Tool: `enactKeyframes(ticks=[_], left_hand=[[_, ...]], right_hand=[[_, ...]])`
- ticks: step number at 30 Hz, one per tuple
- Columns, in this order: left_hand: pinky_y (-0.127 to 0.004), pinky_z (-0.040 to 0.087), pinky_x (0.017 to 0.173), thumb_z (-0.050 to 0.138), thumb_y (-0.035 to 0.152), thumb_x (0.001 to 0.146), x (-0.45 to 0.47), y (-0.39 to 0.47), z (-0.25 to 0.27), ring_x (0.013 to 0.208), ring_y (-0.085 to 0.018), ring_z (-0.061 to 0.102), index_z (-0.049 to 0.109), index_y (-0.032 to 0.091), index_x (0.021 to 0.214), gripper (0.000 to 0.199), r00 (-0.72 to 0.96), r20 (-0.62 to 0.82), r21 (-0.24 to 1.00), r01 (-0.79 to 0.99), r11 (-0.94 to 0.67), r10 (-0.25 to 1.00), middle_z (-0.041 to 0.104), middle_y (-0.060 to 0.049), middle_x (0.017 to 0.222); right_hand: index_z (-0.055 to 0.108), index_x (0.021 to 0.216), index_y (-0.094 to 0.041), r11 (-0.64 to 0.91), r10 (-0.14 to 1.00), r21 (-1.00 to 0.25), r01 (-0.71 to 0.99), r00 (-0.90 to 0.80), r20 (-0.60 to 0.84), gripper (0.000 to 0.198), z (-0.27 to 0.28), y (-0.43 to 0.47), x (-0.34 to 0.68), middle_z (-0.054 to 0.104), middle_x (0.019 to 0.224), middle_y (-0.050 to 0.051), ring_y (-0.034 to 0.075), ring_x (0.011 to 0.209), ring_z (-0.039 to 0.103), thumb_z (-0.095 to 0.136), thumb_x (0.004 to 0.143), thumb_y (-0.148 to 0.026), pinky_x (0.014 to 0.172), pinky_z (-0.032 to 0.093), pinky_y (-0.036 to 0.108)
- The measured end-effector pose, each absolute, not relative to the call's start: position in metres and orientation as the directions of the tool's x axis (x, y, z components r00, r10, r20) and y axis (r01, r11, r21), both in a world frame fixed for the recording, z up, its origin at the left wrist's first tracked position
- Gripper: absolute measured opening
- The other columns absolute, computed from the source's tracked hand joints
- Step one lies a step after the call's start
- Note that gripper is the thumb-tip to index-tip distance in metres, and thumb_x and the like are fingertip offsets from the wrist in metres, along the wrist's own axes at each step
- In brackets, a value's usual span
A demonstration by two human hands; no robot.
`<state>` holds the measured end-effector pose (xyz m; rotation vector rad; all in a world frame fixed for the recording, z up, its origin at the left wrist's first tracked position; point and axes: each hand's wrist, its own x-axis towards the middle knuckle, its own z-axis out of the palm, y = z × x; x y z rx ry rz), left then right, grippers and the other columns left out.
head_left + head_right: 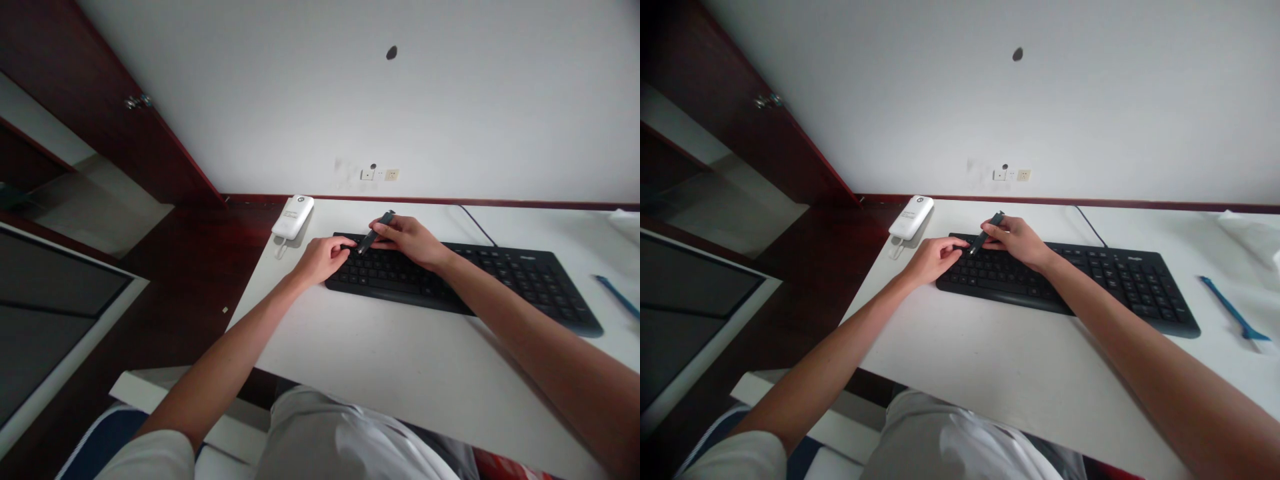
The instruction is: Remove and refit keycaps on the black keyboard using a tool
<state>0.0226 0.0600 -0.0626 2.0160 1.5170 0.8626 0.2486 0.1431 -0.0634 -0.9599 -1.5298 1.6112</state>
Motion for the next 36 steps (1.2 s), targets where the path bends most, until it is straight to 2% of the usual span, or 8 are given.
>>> enactKeyframes(ticks=[4, 7, 11, 15, 26, 28, 31, 36], left_hand=[[-0.024, 0.034, 0.060, 0.058, 0.023, 0.094, 0.022, 0.060, -0.062, 0.056, -0.010, 0.044, 0.077, 0.021, 0.114, 0.028, 0.190, 0.203, 0.696, 0.662, -0.278, 0.961, 0.057, 0.003, 0.062], [-0.025, 0.035, 0.061, 0.059, 0.022, 0.093, 0.022, 0.060, -0.062, 0.057, -0.010, 0.044, 0.077, 0.021, 0.115, 0.028, 0.188, 0.206, 0.699, 0.658, -0.279, 0.960, 0.057, 0.003, 0.063], [-0.024, 0.035, 0.061, 0.059, 0.021, 0.093, 0.022, 0.061, -0.061, 0.058, -0.011, 0.046, 0.078, 0.020, 0.113, 0.027, 0.182, 0.206, 0.693, 0.667, -0.274, 0.962, 0.055, 0.003, 0.063], [-0.025, 0.034, 0.060, 0.059, 0.023, 0.094, 0.023, 0.061, -0.061, 0.060, -0.011, 0.046, 0.077, 0.017, 0.112, 0.026, 0.192, 0.208, 0.671, 0.686, -0.282, 0.959, 0.054, 0.003, 0.063], [-0.025, 0.038, 0.065, 0.060, 0.019, 0.093, 0.024, 0.059, -0.060, 0.059, -0.011, 0.048, 0.078, 0.019, 0.114, 0.028, 0.175, 0.210, 0.672, 0.689, -0.272, 0.962, 0.058, 0.002, 0.064], [-0.025, 0.038, 0.064, 0.060, 0.020, 0.093, 0.025, 0.059, -0.060, 0.059, -0.011, 0.049, 0.078, 0.019, 0.113, 0.028, 0.173, 0.208, 0.671, 0.691, -0.269, 0.963, 0.059, 0.002, 0.063], [-0.025, 0.037, 0.062, 0.058, 0.021, 0.093, 0.025, 0.058, -0.060, 0.059, -0.011, 0.049, 0.078, 0.020, 0.113, 0.028, 0.182, 0.201, 0.670, 0.691, -0.270, 0.963, 0.062, 0.001, 0.065], [-0.025, 0.037, 0.061, 0.057, 0.024, 0.095, 0.024, 0.056, -0.058, 0.057, -0.011, 0.047, 0.077, 0.020, 0.111, 0.026, 0.202, 0.202, 0.645, 0.709, -0.285, 0.958, 0.060, 0.002, 0.064]], right_hand=[[0.073, 0.095, -0.021, 0.042, 0.871, -0.998, 0.053, -0.491, 0.010, 0.034, -0.052, 0.138, 0.247, 0.072, 0.098, 0.005, 0.024, 0.095, 0.073, 0.082, 0.081, -0.052, 0.090, 0.066, 0.043], [0.072, 0.099, -0.023, 0.232, 0.841, -0.959, 0.163, -0.529, 0.113, 0.031, -0.040, 0.129, 0.246, 0.073, 0.098, 0.005, 0.025, 0.091, 0.073, 0.074, 0.087, -0.051, 0.084, 0.065, 0.042], [0.070, 0.103, -0.024, 0.575, 0.744, -0.722, 0.384, -0.612, 0.268, 0.021, -0.021, 0.107, 0.237, 0.076, 0.093, 0.005, 0.025, 0.083, 0.071, 0.064, 0.096, -0.042, 0.077, 0.057, 0.037], [0.069, 0.101, -0.023, 0.673, 0.702, -0.567, 0.475, -0.651, 0.288, 0.015, -0.011, 0.094, 0.227, 0.076, 0.089, 0.007, 0.026, 0.078, 0.070, 0.061, 0.096, -0.035, 0.071, 0.049, 0.036], [0.072, 0.099, -0.024, 0.538, 0.768, -0.735, 0.412, -0.598, 0.227, 0.021, -0.019, 0.119, 0.237, 0.076, 0.081, 0.002, 0.022, 0.073, 0.071, 0.065, 0.093, -0.043, 0.070, 0.055, 0.035], [0.072, 0.098, -0.023, 0.437, 0.800, -0.826, 0.356, -0.574, 0.175, 0.024, -0.025, 0.124, 0.238, 0.075, 0.082, 0.003, 0.023, 0.074, 0.072, 0.069, 0.091, -0.046, 0.073, 0.060, 0.037], [0.071, 0.095, -0.022, 0.170, 0.848, -0.966, 0.196, -0.528, 0.042, 0.032, -0.036, 0.133, 0.241, 0.074, 0.084, 0.005, 0.023, 0.078, 0.074, 0.078, 0.084, -0.051, 0.079, 0.066, 0.041], [0.072, 0.097, -0.020, -0.055, 0.831, -0.997, 0.049, -0.552, -0.073, 0.040, -0.051, 0.145, 0.249, 0.077, 0.094, 0.007, 0.022, 0.088, 0.076, 0.084, 0.079, -0.053, 0.089, 0.067, 0.042]])
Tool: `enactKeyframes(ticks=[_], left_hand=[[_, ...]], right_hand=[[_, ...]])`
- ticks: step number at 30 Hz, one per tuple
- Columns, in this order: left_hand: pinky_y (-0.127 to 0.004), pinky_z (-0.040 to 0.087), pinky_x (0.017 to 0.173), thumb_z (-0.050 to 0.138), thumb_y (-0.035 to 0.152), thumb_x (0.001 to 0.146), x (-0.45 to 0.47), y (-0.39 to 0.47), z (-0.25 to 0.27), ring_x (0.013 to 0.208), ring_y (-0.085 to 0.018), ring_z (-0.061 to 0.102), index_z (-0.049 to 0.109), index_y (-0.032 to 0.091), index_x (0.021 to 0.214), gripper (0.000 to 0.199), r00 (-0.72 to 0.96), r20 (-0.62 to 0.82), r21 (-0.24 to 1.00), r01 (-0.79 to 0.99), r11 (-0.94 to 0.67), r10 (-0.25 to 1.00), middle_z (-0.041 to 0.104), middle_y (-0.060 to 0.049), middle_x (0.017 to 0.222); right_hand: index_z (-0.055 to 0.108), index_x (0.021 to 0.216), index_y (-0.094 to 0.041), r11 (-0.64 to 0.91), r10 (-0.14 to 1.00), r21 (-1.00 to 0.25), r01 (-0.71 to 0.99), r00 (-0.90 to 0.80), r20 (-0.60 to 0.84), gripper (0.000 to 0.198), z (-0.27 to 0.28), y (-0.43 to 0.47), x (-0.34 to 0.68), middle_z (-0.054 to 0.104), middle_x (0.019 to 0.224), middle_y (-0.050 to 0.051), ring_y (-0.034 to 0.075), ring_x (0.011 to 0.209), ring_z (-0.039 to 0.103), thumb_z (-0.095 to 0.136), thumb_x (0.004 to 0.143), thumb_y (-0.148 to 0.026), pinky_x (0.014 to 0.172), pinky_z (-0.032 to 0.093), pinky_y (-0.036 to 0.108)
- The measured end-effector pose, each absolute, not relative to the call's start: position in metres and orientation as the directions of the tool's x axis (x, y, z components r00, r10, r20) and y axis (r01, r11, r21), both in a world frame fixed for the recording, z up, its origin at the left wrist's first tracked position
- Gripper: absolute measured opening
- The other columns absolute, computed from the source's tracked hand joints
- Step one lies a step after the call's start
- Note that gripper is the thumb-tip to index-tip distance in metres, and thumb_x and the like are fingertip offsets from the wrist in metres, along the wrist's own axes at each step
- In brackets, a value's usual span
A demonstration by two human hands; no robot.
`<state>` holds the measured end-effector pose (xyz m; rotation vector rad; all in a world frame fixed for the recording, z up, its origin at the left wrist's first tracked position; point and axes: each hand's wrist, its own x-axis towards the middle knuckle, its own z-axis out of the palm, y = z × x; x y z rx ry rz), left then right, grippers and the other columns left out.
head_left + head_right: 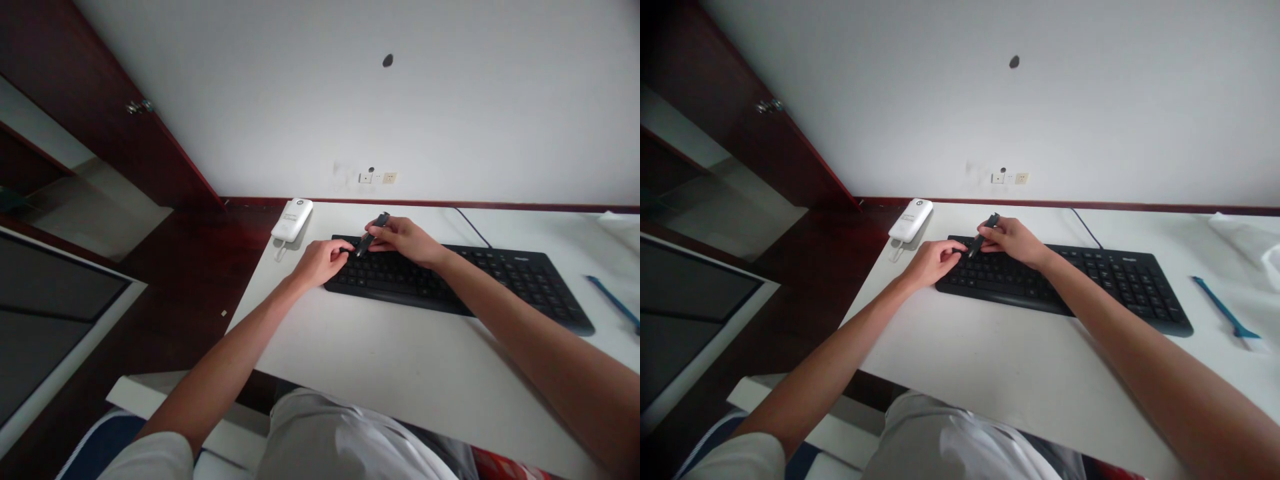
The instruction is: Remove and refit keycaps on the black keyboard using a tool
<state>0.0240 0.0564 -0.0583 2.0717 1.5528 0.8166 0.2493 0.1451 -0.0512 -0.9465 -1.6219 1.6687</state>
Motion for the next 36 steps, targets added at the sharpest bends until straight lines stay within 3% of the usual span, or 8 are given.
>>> enactKeyframes(ticks=[4, 10, 20, 31, 36], left_hand=[[-0.026, 0.042, 0.067, 0.065, 0.032, 0.092, 0.025, 0.052, -0.051, 0.067, -0.013, 0.054, 0.075, 0.022, 0.111, 0.023, 0.276, 0.239, 0.548, 0.754, -0.363, 0.931, 0.063, 0.000, 0.078], [-0.030, 0.048, 0.075, 0.072, 0.050, 0.088, 0.032, 0.042, -0.043, 0.086, -0.018, 0.064, 0.070, 0.023, 0.119, 0.041, 0.337, 0.223, 0.428, 0.809, -0.402, 0.915, 0.066, -0.005, 0.104], [-0.034, 0.052, 0.082, 0.073, 0.052, 0.087, 0.034, 0.041, -0.049, 0.095, -0.022, 0.065, 0.067, 0.022, 0.124, 0.049, 0.314, 0.219, 0.433, 0.817, -0.381, 0.924, 0.067, -0.007, 0.106], [-0.036, 0.052, 0.087, 0.066, 0.025, 0.082, 0.047, 0.045, -0.050, 0.097, -0.023, 0.062, 0.066, 0.020, 0.102, 0.021, 0.210, 0.233, 0.464, 0.834, -0.298, 0.949, 0.066, -0.006, 0.103], [-0.036, 0.051, 0.091, 0.061, 0.016, 0.080, 0.056, 0.047, -0.071, 0.100, -0.024, 0.060, 0.061, 0.021, 0.099, 0.019, 0.094, 0.353, 0.445, 0.858, -0.255, 0.931, 0.066, -0.006, 0.102]], right_hand=[[0.072, 0.092, -0.017, -0.162, 0.848, -0.987, -0.014, -0.513, -0.132, 0.034, -0.055, 0.151, 0.253, 0.078, 0.095, 0.008, 0.021, 0.088, 0.077, 0.083, 0.082, -0.048, 0.091, 0.066, 0.041], [0.072, 0.089, -0.016, -0.224, 0.850, -0.974, -0.043, -0.498, -0.174, 0.029, -0.056, 0.154, 0.255, 0.079, 0.094, 0.010, 0.020, 0.084, 0.077, 0.083, 0.083, -0.042, 0.089, 0.066, 0.037], [0.071, 0.091, -0.016, -0.235, 0.840, -0.971, -0.049, -0.513, -0.178, 0.028, -0.055, 0.155, 0.258, 0.079, 0.095, 0.012, 0.022, 0.084, 0.078, 0.081, 0.085, -0.041, 0.090, 0.066, 0.040], [0.069, 0.093, -0.017, -0.168, 0.846, -0.985, -0.039, -0.519, -0.124, 0.034, -0.058, 0.150, 0.255, 0.077, 0.089, 0.007, 0.019, 0.082, 0.076, 0.086, 0.080, -0.044, 0.087, 0.065, 0.036], [0.068, 0.097, -0.019, -0.135, 0.857, -0.990, -0.046, -0.506, -0.093, 0.038, -0.056, 0.147, 0.255, 0.077, 0.092, 0.005, 0.019, 0.084, 0.075, 0.085, 0.079, -0.048, 0.087, 0.065, 0.039]])
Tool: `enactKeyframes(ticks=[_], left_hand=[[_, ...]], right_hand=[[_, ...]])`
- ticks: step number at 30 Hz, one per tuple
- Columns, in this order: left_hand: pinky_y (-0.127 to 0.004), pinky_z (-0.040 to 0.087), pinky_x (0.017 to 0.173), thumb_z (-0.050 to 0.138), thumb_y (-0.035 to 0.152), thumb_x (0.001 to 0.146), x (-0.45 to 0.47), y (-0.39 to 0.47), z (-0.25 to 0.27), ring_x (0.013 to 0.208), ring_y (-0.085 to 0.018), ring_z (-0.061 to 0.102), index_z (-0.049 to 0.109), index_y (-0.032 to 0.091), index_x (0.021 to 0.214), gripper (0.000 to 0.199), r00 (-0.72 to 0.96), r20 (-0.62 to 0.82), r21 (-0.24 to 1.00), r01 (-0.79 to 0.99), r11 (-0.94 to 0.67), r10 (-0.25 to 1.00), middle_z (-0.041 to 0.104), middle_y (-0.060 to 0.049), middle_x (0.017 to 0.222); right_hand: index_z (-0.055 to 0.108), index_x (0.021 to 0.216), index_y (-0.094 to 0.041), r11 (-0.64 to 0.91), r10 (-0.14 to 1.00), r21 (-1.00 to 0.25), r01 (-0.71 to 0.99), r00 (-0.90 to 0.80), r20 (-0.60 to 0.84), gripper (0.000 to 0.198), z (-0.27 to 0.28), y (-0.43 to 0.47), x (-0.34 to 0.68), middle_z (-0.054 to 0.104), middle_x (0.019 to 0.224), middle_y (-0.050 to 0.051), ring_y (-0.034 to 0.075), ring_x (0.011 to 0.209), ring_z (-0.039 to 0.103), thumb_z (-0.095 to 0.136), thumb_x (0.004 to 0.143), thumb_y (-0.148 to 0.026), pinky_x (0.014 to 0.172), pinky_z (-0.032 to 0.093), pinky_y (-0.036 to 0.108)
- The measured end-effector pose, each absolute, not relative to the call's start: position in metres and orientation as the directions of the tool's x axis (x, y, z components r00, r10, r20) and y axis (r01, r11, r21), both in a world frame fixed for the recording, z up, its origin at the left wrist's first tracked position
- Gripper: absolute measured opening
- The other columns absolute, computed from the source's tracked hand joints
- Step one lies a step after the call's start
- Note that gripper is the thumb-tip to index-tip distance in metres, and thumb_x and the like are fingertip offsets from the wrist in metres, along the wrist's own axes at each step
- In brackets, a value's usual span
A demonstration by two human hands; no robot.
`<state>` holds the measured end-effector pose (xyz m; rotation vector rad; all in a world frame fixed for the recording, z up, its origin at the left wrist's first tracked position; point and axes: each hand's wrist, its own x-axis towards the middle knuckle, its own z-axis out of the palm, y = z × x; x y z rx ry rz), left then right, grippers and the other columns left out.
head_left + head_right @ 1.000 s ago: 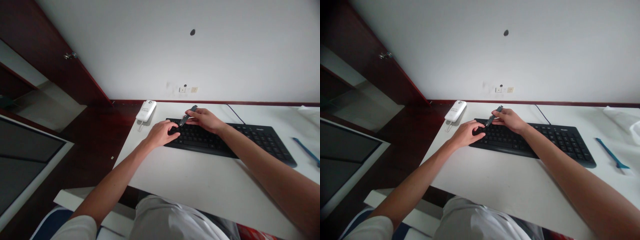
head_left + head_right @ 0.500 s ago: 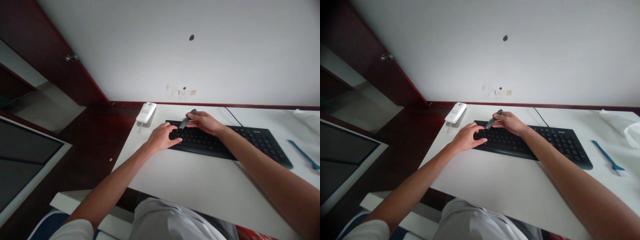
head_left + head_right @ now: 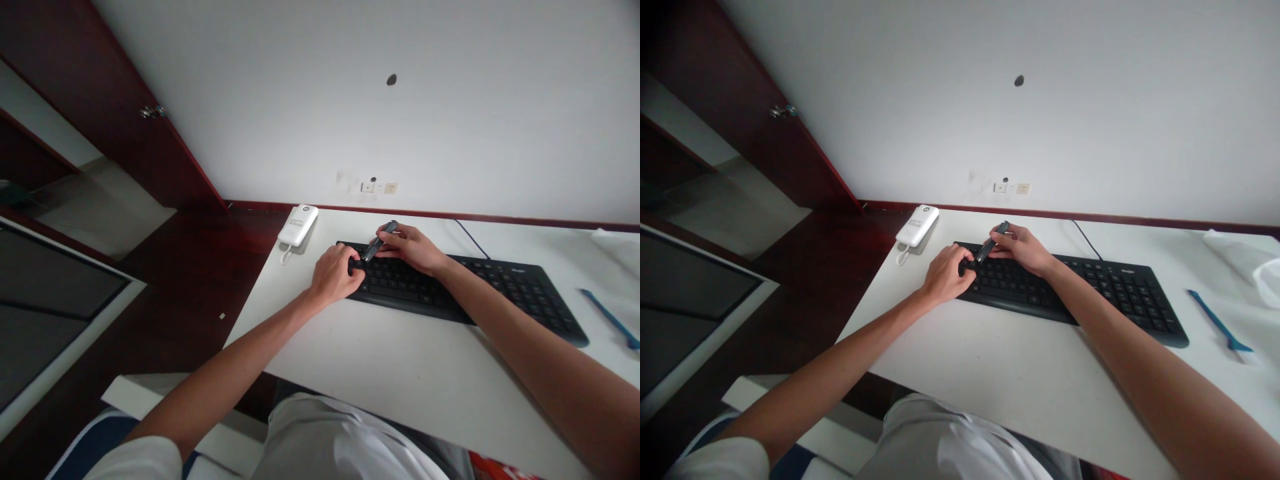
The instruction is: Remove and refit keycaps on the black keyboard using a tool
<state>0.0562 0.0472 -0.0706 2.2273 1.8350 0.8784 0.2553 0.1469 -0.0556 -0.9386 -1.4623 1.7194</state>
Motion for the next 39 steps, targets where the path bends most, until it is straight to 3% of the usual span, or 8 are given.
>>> enactKeyframes(ticks=[8, 11, 16, 32, 39], left_hand=[[-0.037, 0.050, 0.092, 0.058, 0.015, 0.082, 0.058, 0.047, -0.078, 0.097, -0.024, 0.058, 0.059, 0.021, 0.099, 0.018, 0.090, 0.401, 0.395, 0.881, -0.261, 0.912, 0.065, -0.005, 0.098], [-0.037, 0.050, 0.091, 0.058, 0.014, 0.082, 0.058, 0.047, -0.078, 0.097, -0.024, 0.059, 0.060, 0.021, 0.098, 0.018, 0.074, 0.400, 0.407, 0.879, -0.249, 0.913, 0.065, -0.005, 0.097], [-0.036, 0.050, 0.091, 0.059, 0.012, 0.081, 0.060, 0.047, -0.079, 0.098, -0.024, 0.059, 0.061, 0.020, 0.098, 0.020, 0.047, 0.401, 0.433, 0.871, -0.234, 0.915, 0.065, -0.005, 0.097], [-0.039, 0.049, 0.089, 0.057, 0.011, 0.081, 0.060, 0.042, -0.080, 0.097, -0.026, 0.056, 0.060, 0.019, 0.101, 0.022, 0.051, 0.414, 0.411, 0.881, -0.237, 0.909, 0.062, -0.008, 0.098], [-0.034, 0.048, 0.088, 0.051, 0.003, 0.076, 0.054, 0.046, -0.082, 0.092, -0.021, 0.056, 0.057, 0.020, 0.100, 0.030, -0.003, 0.415, 0.582, 0.770, -0.263, 0.910, 0.060, -0.005, 0.095]], right_hand=[[0.066, 0.099, -0.022, 0.002, 0.836, -1.000, 0.031, -0.548, -0.015, 0.044, -0.045, 0.141, 0.252, 0.073, 0.089, 0.003, 0.021, 0.087, 0.073, 0.085, 0.076, -0.055, 0.088, 0.065, 0.043], [0.067, 0.099, -0.023, 0.171, 0.831, -0.975, 0.140, -0.553, 0.066, 0.041, -0.037, 0.135, 0.250, 0.072, 0.090, 0.003, 0.023, 0.085, 0.073, 0.081, 0.080, -0.056, 0.083, 0.065, 0.042], [0.067, 0.102, -0.024, 0.456, 0.794, -0.821, 0.345, -0.575, 0.200, 0.031, -0.025, 0.122, 0.245, 0.073, 0.085, 0.003, 0.022, 0.074, 0.071, 0.070, 0.091, -0.053, 0.071, 0.059, 0.036], [0.067, 0.100, -0.024, 0.505, 0.798, -0.773, 0.383, -0.548, 0.250, 0.024, -0.026, 0.111, 0.237, 0.074, 0.086, 0.002, 0.021, 0.074, 0.070, 0.067, 0.094, -0.047, 0.071, 0.057, 0.035], [0.067, 0.101, -0.024, 0.538, 0.769, -0.752, 0.381, -0.588, 0.251, 0.023, -0.022, 0.108, 0.237, 0.074, 0.086, 0.001, 0.019, 0.071, 0.070, 0.065, 0.095, -0.045, 0.068, 0.053, 0.032]])
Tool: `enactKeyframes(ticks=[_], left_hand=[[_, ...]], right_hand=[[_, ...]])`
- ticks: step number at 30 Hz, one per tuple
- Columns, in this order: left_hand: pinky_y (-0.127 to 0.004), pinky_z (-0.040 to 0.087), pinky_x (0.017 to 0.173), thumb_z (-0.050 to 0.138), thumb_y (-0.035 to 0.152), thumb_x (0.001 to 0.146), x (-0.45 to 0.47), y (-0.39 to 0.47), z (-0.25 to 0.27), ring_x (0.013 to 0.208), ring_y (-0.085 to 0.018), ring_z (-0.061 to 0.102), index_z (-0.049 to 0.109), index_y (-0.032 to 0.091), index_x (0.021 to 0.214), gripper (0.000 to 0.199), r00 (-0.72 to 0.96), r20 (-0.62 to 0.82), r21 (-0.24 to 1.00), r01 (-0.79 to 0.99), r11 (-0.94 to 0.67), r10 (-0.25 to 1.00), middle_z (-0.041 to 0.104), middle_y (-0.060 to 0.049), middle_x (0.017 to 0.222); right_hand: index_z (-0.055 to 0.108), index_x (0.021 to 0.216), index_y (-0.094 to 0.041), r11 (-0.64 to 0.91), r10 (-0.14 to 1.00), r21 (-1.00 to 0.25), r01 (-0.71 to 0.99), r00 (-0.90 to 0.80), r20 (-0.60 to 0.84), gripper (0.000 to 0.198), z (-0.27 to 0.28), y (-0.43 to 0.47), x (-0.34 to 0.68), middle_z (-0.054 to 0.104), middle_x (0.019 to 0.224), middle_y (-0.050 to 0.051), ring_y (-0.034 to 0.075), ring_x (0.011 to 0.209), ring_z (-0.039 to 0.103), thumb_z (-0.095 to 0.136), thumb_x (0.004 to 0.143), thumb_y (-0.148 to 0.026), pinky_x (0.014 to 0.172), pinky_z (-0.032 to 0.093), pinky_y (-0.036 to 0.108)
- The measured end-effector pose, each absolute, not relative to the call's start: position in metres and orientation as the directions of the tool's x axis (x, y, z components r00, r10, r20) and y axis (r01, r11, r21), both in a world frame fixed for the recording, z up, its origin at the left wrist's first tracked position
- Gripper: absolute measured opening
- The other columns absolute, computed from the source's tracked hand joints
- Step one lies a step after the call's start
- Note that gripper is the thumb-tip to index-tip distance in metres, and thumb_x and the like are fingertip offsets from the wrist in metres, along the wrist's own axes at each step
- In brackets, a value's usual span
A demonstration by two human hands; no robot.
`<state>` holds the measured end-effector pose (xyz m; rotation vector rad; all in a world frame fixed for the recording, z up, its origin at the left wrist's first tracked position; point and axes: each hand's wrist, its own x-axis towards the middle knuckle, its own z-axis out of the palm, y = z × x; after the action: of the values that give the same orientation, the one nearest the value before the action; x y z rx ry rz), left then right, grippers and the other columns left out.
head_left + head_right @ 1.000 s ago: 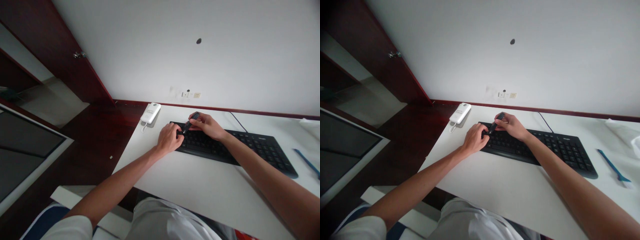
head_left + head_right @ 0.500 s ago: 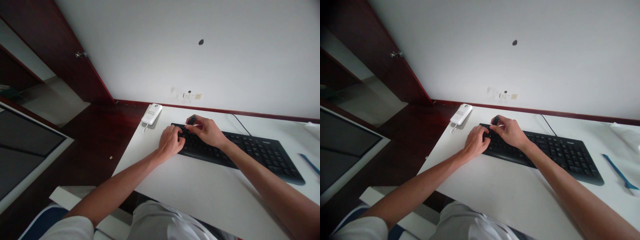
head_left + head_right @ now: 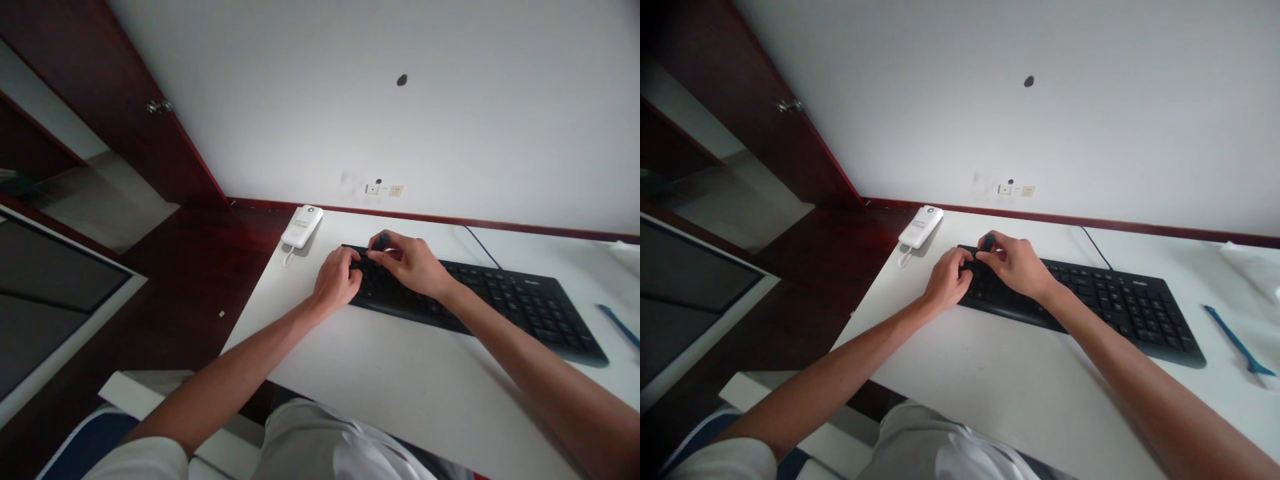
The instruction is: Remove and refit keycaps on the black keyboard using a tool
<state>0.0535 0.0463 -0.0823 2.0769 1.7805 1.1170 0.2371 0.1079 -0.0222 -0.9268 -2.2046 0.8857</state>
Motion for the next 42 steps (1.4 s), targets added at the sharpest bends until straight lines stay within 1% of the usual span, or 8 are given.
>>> enactKeyframes(ticks=[3, 9, 18, 25, 32, 35, 38, 42], left_hand=[[-0.032, 0.048, 0.086, 0.049, 0.000, 0.075, 0.050, 0.048, -0.082, 0.088, -0.019, 0.056, 0.057, 0.021, 0.100, 0.033, -0.044, 0.394, 0.660, 0.709, -0.249, 0.918, 0.059, -0.003, 0.092], [-0.029, 0.046, 0.081, 0.048, 0.000, 0.075, 0.049, 0.049, -0.082, 0.084, -0.017, 0.055, 0.059, 0.021, 0.104, 0.038, -0.058, 0.381, 0.719, 0.646, -0.256, 0.923, 0.055, -0.001, 0.088], [-0.028, 0.047, 0.082, 0.049, 0.001, 0.074, 0.047, 0.048, -0.080, 0.085, -0.017, 0.056, 0.059, 0.022, 0.108, 0.041, -0.063, 0.351, 0.723, 0.652, -0.228, 0.934, 0.056, 0.000, 0.089], [-0.028, 0.048, 0.083, 0.048, -0.001, 0.073, 0.047, 0.049, -0.080, 0.084, -0.017, 0.056, 0.060, 0.021, 0.109, 0.044, -0.046, 0.370, 0.712, 0.656, -0.251, 0.928, 0.056, 0.000, 0.087], [-0.028, 0.047, 0.080, 0.048, -0.001, 0.073, 0.048, 0.049, -0.079, 0.082, -0.017, 0.056, 0.060, 0.021, 0.108, 0.043, -0.041, 0.363, 0.695, 0.677, -0.242, 0.931, 0.056, 0.000, 0.086], [-0.028, 0.046, 0.079, 0.047, -0.001, 0.074, 0.049, 0.049, -0.080, 0.082, -0.017, 0.055, 0.061, 0.021, 0.107, 0.042, -0.025, 0.370, 0.677, 0.692, -0.251, 0.929, 0.056, 0.000, 0.085], [-0.029, 0.046, 0.080, 0.047, 0.000, 0.074, 0.049, 0.049, -0.080, 0.082, -0.017, 0.055, 0.061, 0.021, 0.107, 0.041, -0.017, 0.375, 0.659, 0.708, -0.253, 0.927, 0.056, 0.000, 0.085], [-0.029, 0.046, 0.081, 0.048, 0.000, 0.075, 0.049, 0.049, -0.080, 0.084, -0.017, 0.056, 0.061, 0.021, 0.106, 0.040, -0.017, 0.374, 0.655, 0.713, -0.251, 0.927, 0.056, -0.001, 0.085]], right_hand=[[0.066, 0.103, -0.024, 0.569, 0.752, -0.716, 0.405, -0.608, 0.255, 0.018, -0.018, 0.100, 0.234, 0.074, 0.082, 0.000, 0.018, 0.069, 0.070, 0.064, 0.096, -0.041, 0.066, 0.052, 0.030], [0.064, 0.102, -0.024, 0.625, 0.742, -0.624, 0.469, -0.605, 0.288, 0.013, -0.015, 0.091, 0.230, 0.076, 0.084, 0.003, 0.022, 0.075, 0.074, 0.062, 0.097, -0.036, 0.068, 0.053, 0.031], [0.065, 0.105, -0.026, 0.673, 0.674, -0.628, 0.390, -0.674, 0.303, 0.020, -0.017, 0.097, 0.236, 0.077, 0.099, 0.006, 0.026, 0.088, 0.074, 0.059, 0.099, -0.043, 0.079, 0.056, 0.037], [0.065, 0.105, -0.025, 0.657, 0.679, -0.643, 0.394, -0.679, 0.279, 0.020, -0.015, 0.101, 0.237, 0.077, 0.095, 0.006, 0.025, 0.082, 0.073, 0.059, 0.098, -0.043, 0.077, 0.057, 0.037], [0.064, 0.103, -0.023, 0.550, 0.760, -0.733, 0.401, -0.603, 0.240, 0.026, -0.024, 0.112, 0.238, 0.072, 0.079, 0.003, 0.022, 0.071, 0.070, 0.061, 0.096, -0.049, 0.069, 0.057, 0.035], [0.065, 0.102, -0.023, 0.449, 0.791, -0.831, 0.328, -0.578, 0.200, 0.031, -0.032, 0.119, 0.241, 0.072, 0.083, 0.004, 0.024, 0.075, 0.073, 0.064, 0.094, -0.053, 0.072, 0.061, 0.038], [0.065, 0.101, -0.022, 0.297, 0.817, -0.931, 0.212, -0.561, 0.132, 0.039, -0.038, 0.126, 0.242, 0.071, 0.090, 0.005, 0.025, 0.083, 0.073, 0.071, 0.088, -0.059, 0.077, 0.066, 0.043], [0.064, 0.099, -0.021, 0.164, 0.839, -0.976, 0.146, -0.542, 0.060, 0.047, -0.044, 0.134, 0.242, 0.068, 0.086, 0.005, 0.024, 0.081, 0.073, 0.077, 0.081, -0.062, 0.080, 0.068, 0.049]])
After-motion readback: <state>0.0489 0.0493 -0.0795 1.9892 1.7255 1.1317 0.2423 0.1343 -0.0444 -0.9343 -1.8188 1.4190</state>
